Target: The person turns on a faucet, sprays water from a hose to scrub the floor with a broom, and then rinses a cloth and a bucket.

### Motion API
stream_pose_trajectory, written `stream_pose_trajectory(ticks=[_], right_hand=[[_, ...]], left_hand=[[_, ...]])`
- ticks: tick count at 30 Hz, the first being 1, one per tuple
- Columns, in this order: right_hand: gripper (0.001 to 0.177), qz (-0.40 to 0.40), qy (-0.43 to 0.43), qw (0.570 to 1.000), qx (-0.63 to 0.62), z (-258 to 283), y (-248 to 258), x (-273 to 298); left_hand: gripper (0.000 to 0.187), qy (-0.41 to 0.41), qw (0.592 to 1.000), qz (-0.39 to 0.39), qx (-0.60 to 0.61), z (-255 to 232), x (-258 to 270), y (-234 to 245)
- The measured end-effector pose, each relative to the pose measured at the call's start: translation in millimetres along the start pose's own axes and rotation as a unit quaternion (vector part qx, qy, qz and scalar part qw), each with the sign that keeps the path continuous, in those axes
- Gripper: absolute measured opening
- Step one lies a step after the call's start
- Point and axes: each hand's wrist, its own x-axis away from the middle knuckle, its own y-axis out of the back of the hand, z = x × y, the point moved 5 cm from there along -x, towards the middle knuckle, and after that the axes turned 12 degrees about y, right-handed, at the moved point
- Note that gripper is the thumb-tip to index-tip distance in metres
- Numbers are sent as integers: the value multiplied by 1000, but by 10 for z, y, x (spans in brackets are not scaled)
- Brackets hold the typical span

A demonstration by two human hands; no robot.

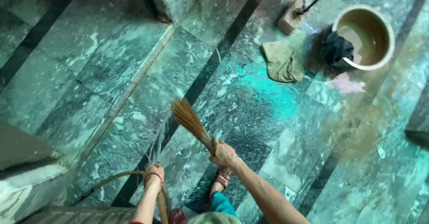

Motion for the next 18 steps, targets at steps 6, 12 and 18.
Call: stream_pose_trajectory(ticks=[6, 12, 18], right_hand=[[92, 24, 20, 999, 28, 224, 132, -369], [79, 69, 78, 995, 2, 856, -159, -922], [85, 143, 120, 981, 55, 1346, -517, -1595]], left_hand=[[41, 41, 997, -10, -59, 139, -6, 515], [39, 29, 999, -33, 33, -72, 294, 771], [39, 68, 994, -53, 70, -153, -223, 874]])
